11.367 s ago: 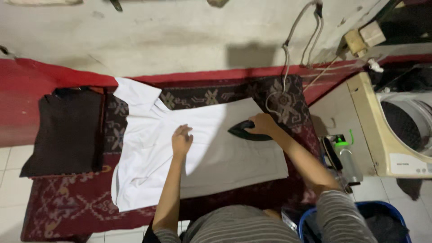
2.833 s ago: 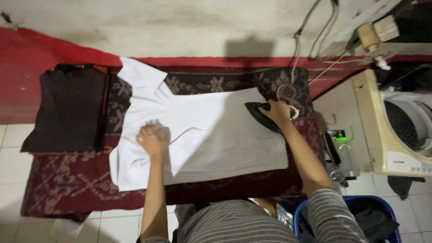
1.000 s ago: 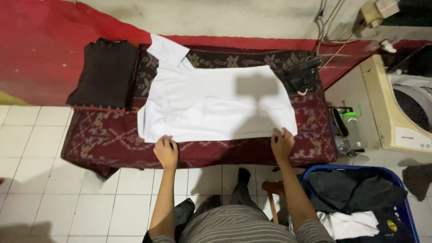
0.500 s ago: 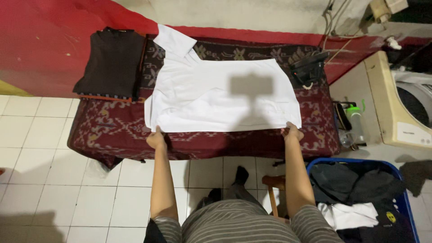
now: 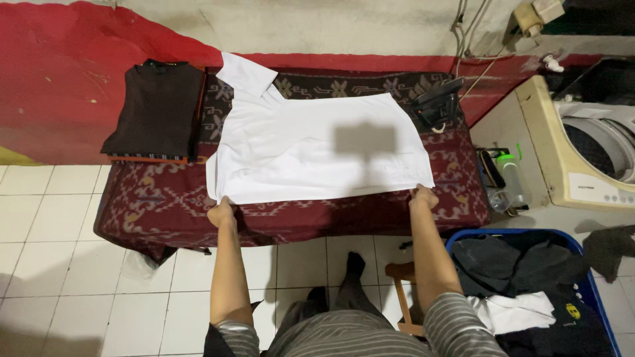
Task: The person irons a white shirt on a padded surface by hand and with an iron, folds the shirt into a rectangular shape, and then sorts items from a blue laundry basket.
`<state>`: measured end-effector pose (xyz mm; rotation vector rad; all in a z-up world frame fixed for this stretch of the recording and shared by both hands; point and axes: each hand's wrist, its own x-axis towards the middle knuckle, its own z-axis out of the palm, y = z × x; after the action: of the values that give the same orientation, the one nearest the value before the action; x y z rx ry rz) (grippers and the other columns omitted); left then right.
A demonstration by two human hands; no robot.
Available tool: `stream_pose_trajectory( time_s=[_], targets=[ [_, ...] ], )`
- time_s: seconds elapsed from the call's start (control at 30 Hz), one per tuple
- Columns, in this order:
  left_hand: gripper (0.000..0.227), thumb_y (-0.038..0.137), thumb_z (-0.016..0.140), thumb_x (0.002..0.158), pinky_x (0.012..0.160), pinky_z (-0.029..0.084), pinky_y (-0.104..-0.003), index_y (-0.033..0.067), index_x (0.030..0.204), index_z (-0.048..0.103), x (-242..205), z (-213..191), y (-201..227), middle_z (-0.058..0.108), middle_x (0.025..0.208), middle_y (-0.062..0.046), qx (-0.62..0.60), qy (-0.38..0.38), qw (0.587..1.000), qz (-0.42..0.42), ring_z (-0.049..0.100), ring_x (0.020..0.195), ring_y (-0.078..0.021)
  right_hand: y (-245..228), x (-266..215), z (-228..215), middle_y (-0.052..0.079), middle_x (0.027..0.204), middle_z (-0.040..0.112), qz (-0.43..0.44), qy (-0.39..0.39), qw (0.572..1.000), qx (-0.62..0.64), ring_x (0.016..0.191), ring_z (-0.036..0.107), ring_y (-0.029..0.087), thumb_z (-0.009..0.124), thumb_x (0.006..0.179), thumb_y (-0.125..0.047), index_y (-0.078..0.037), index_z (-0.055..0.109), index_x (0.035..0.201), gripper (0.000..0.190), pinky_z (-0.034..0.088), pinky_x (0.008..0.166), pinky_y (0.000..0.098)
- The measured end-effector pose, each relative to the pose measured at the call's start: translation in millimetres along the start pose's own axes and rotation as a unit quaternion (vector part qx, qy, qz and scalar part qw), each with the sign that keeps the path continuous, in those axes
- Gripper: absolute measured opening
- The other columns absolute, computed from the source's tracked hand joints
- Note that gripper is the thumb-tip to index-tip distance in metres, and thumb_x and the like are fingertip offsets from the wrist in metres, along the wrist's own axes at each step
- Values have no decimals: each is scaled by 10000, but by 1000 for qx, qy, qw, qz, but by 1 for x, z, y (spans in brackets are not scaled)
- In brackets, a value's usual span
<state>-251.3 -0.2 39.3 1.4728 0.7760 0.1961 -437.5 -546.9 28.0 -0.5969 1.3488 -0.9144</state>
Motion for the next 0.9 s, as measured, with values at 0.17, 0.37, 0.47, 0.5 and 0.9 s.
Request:
stream_pose_trajectory(
  time_s=[0.17,0.37,0.47,0.5,0.9],
  targets=[
    [257,100,770,877,547,599,-341,-140,879,677,-2,-15,2,719,781,-130,-40,-42,998,-23,707,622,-184,10,41,-35,145,911,706,-15,-78,996,51,738,724,252,657,793,161,30,606,972,228,638,685,473],
    [303,147,761,936,532,523,-336,-138,873,677,-6,-55,-7,701,765,-143,-16,-87,996,-9,658,621,-206,4,23,-85,107,893,672,3,-89,996,32,699,686,225,613,737,176,-30,561,1062,388,670,627,504],
    [317,201,751,932,620,514,-384,-109,882,704,-9,-67,-13,704,783,-150,61,-72,993,65,659,669,-224,1,-9,-98,141,936,670,-84,-97,992,-20,749,710,251,684,795,139,15,499,1075,357,629,696,512],
    [310,223,753,918,693,520,-401,-85,922,722,-10,-68,-14,715,816,-163,128,-47,985,106,677,717,-241,-3,-18,-99,141,941,666,-100,-103,988,-52,755,700,281,693,775,122,7,507,1091,384,634,712,539],
    [400,208,712,886,1017,375,-508,29,1234,625,-8,1,13,621,1197,-155,297,-4,838,458,525,1191,-376,-32,-38,-21,184,1173,722,-498,-168,718,-457,1046,682,356,736,826,-146,-54,671,1098,294,538,953,442]
  ],
)
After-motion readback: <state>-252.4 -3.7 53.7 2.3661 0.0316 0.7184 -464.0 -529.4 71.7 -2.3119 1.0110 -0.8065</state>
